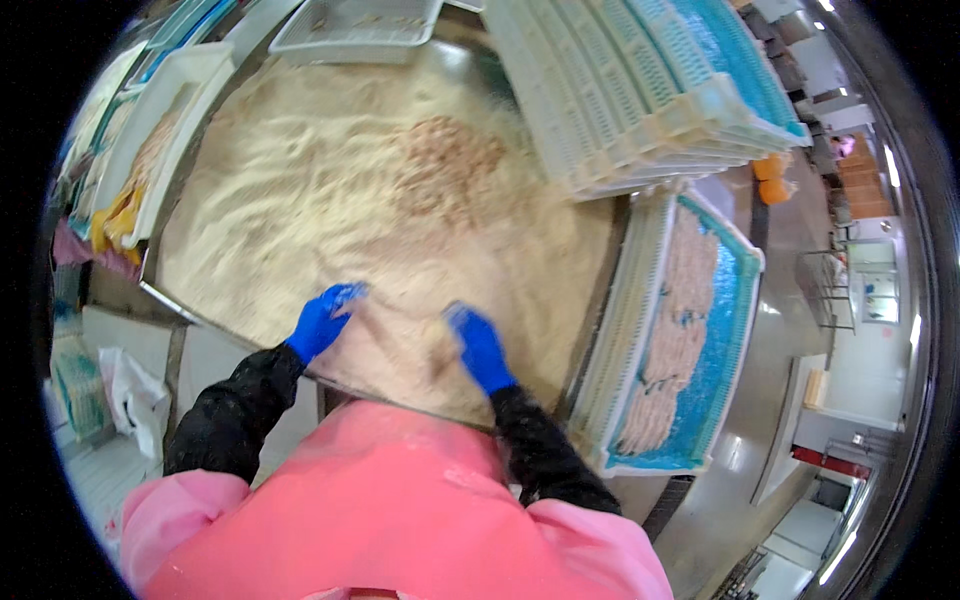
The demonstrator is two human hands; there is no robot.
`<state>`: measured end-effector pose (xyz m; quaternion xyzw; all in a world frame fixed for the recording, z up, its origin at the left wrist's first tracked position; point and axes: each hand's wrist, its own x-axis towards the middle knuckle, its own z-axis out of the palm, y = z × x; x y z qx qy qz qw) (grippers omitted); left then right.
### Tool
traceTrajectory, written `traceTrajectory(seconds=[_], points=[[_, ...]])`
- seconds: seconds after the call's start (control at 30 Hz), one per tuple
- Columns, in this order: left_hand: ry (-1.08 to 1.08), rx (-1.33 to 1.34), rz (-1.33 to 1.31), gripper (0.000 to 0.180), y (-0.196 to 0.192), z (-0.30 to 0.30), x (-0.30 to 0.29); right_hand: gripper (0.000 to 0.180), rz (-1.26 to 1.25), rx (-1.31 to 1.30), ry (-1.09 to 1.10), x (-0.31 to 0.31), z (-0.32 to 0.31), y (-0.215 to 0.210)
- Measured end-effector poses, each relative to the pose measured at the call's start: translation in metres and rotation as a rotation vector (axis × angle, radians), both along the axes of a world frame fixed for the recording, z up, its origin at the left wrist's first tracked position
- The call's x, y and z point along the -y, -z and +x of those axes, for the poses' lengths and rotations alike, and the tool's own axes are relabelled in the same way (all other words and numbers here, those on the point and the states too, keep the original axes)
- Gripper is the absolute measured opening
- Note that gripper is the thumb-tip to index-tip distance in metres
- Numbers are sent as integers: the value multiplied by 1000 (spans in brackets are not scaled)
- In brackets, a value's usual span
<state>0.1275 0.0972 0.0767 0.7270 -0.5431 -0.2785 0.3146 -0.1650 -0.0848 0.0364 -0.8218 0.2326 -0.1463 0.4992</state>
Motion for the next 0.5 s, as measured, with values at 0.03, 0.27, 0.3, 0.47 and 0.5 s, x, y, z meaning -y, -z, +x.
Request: traceTrajectory(seconds=[0.03, 0.27, 0.3, 0.47, 0.5], points=[[-32, -3, -25, 34, 11, 2, 0, 36, -72, 30, 234, 10, 1, 7], [-258, -467, -48, 25, 14, 10, 20, 43, -747, -298, 602, 79, 76, -31], [-218, -541, -29, 25, 16, 14, 25, 43, -693, -271, 583, 78, 67, 5], [-164, -638, 13, 25, 40, 32, 35, 33, 38, 153, 573, 77, 74, 55], [-156, -608, 34, 25, 40, 34, 38, 32, -67, 173, 630, 101, 81, 51]])
